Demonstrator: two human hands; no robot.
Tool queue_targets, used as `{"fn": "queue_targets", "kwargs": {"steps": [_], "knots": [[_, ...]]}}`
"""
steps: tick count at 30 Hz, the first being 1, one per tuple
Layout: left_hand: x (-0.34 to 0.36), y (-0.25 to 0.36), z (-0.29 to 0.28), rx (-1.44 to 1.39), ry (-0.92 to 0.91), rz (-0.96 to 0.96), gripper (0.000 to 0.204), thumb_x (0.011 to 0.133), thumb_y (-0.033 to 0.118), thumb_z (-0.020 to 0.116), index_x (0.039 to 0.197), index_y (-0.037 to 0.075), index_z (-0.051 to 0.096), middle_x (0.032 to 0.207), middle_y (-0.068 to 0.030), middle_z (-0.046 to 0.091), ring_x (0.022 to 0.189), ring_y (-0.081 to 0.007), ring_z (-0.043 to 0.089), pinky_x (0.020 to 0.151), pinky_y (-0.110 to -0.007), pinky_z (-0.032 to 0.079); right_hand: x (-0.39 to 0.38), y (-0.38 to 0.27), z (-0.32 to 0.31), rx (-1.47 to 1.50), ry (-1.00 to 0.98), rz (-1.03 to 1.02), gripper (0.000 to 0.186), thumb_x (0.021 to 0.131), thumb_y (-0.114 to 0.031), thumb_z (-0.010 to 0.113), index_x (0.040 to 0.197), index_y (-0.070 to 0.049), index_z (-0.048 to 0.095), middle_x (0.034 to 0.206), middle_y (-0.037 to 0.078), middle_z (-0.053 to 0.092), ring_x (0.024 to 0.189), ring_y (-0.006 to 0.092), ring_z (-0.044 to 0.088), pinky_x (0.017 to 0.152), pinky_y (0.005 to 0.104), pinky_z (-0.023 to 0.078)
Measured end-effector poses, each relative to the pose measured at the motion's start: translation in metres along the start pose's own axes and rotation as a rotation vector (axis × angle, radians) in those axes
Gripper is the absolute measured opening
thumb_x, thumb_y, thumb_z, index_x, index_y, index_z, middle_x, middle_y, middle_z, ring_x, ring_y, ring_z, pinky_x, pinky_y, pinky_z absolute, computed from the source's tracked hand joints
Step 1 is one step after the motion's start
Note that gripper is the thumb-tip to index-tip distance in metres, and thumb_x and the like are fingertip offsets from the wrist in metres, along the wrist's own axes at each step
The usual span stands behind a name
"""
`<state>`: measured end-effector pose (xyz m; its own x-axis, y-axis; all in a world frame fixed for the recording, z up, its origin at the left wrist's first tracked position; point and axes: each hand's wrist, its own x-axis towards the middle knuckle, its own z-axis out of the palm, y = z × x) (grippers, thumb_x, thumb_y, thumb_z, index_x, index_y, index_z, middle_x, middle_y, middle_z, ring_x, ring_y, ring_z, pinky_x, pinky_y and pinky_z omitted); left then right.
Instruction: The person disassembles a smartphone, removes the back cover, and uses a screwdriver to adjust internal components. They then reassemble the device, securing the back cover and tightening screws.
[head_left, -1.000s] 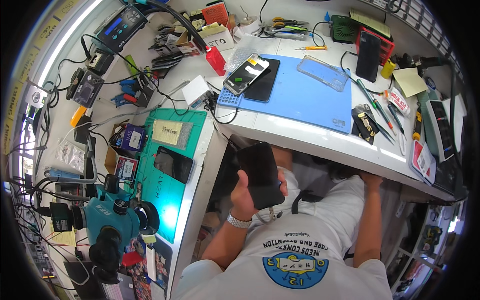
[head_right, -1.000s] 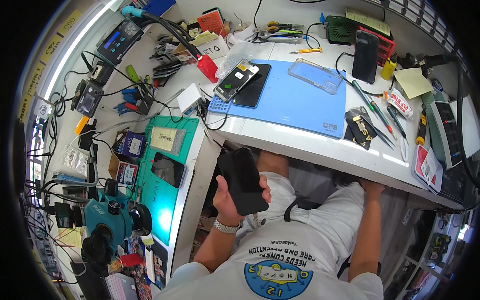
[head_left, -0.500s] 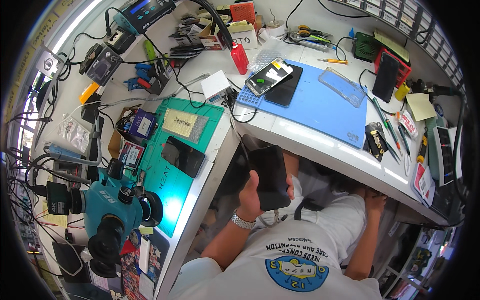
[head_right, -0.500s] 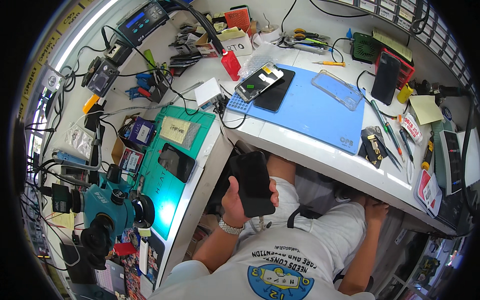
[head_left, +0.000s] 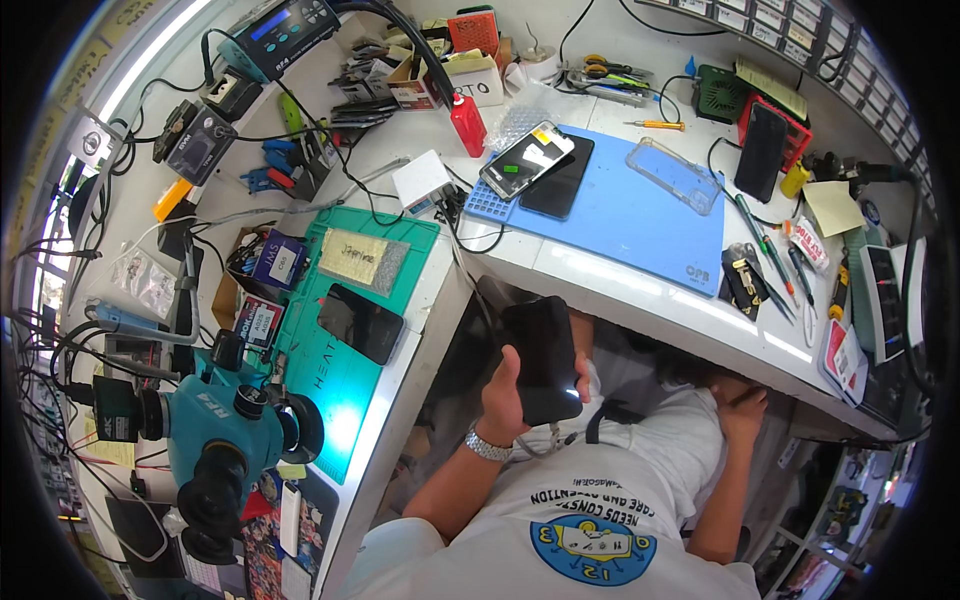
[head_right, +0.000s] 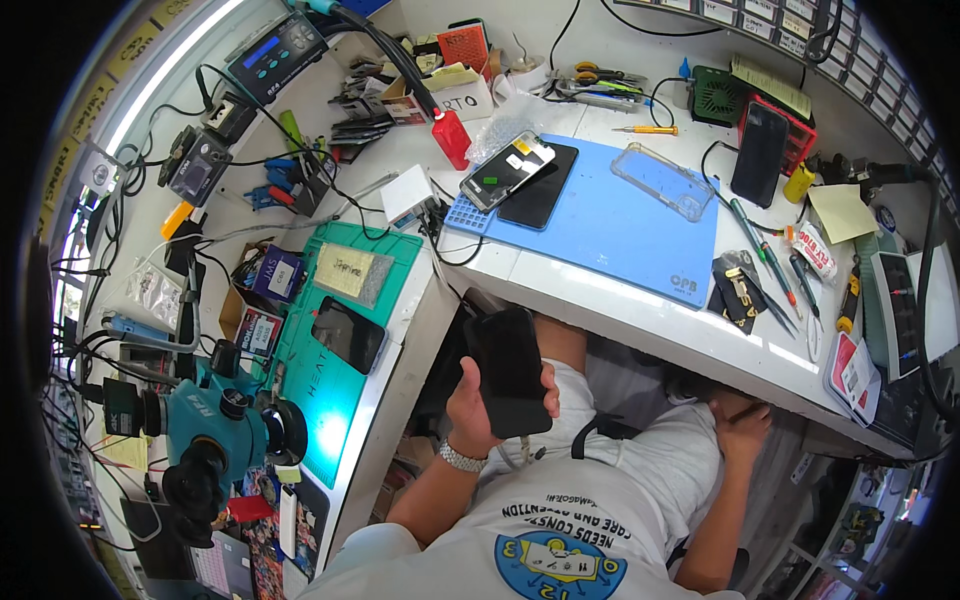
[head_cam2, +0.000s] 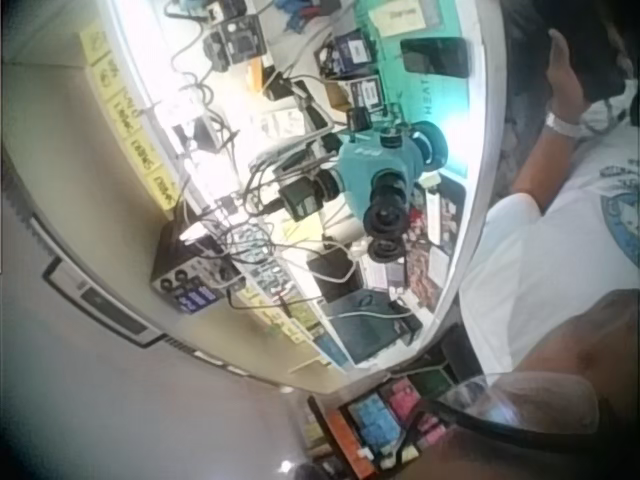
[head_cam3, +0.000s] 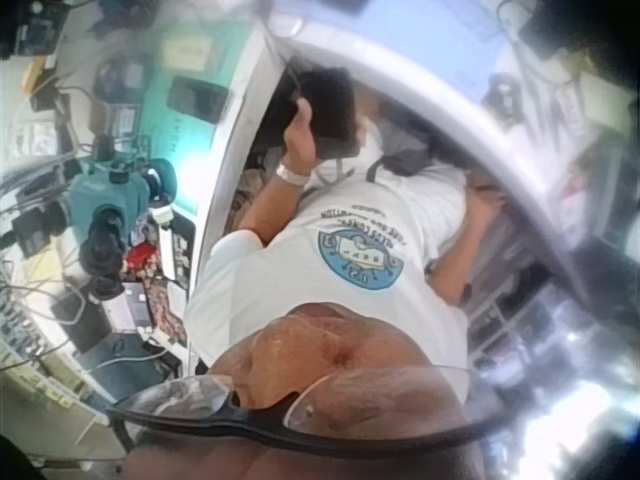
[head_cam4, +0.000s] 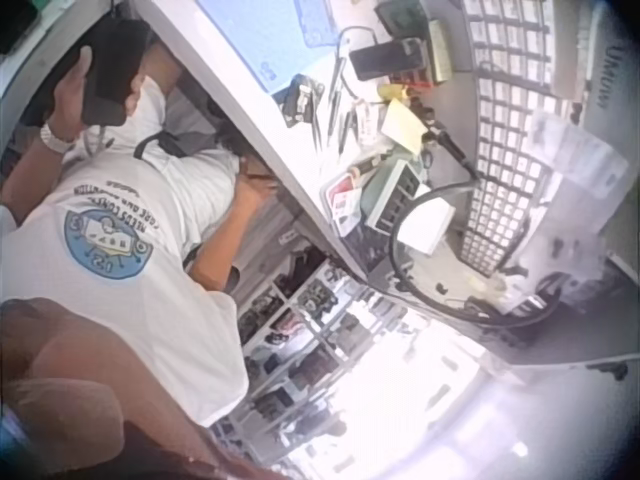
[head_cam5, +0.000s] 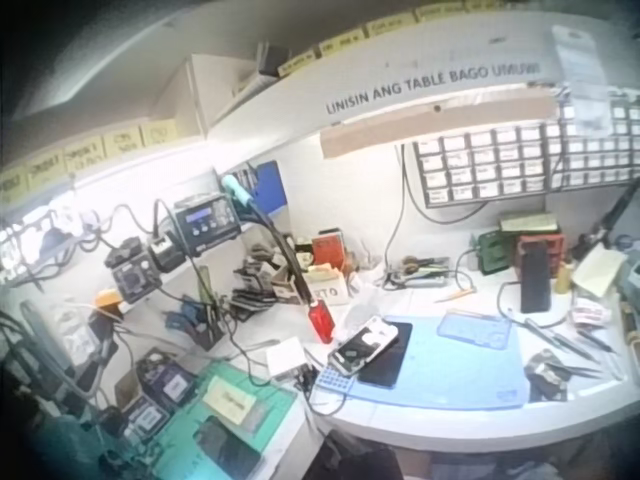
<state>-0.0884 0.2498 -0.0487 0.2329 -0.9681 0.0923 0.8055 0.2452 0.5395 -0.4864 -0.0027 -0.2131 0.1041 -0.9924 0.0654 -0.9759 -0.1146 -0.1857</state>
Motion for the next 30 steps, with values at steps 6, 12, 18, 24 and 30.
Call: {"fn": "queue_targets", "kwargs": {"steps": [6,12,18,24,30], "knots": [[-0.006,0.002,0.001,-0.005,0.033,0.02,0.095,0.104,0.08,0.052,0.155,0.0,0.049,0.126,-0.0241,0.066,0.108,-0.0368,0.071,0.093,-0.052,0.06,0.007,-0.026,-0.029,-0.082,-0.414,0.041,0.112,0.084,-0.063,0.087,0.15,0.019,0.048,0.14,0.04,0.059,0.126,0.0523,0.063,0.109,0.055,0.052],[-0.008,0.005,0.005,0.022,0.028,0.011,0.095,0.104,0.081,0.051,0.153,0.0,0.05,0.126,-0.0235,0.066,0.108,-0.0365,0.07,0.093,-0.051,0.06,-0.012,-0.031,-0.008,-0.165,-0.005,-0.055,0.12,0.086,-0.059,0.087,0.161,0.017,0.033,0.145,0.043,0.055,0.134,0.0549,0.058,0.115,0.0549,0.049],[-0.011,0.006,0.006,0.038,0.032,0.029,0.094,0.105,0.081,0.051,0.153,-0.001,0.05,0.126,-0.0234,0.066,0.107,-0.0368,0.07,0.092,-0.051,0.06,0.01,-0.04,-0.042,0.005,-0.432,0.162,0.126,0.082,-0.058,0.091,0.161,0.02,0.031,0.151,0.045,0.051,0.133,0.0547,0.056,0.12,0.0566,0.043],[-0.008,0.006,0.01,0.026,0.045,0.031,0.094,0.104,0.08,0.052,0.148,-0.003,0.052,0.123,-0.0223,0.067,0.105,-0.0356,0.072,0.091,-0.049,0.061,-0.006,-0.023,-0.004,-0.112,-0.079,-0.097,0.121,0.084,-0.056,0.09,0.16,0.02,0.033,0.154,0.041,0.051,0.14,0.0554,0.053,0.122,0.0623,0.04],[-0.007,0.008,0.012,0.066,0.035,0.017,0.095,0.104,0.081,0.051,0.153,0.0,0.05,0.124,-0.0224,0.066,0.105,-0.0361,0.071,0.091,-0.051,0.06,-0.002,-0.026,-0.01,-0.114,-0.095,0.01,0.119,0.083,-0.054,0.09,0.158,0.021,0.035,0.155,0.042,0.048,0.142,0.0538,0.053,0.118,0.057,0.046]]}}
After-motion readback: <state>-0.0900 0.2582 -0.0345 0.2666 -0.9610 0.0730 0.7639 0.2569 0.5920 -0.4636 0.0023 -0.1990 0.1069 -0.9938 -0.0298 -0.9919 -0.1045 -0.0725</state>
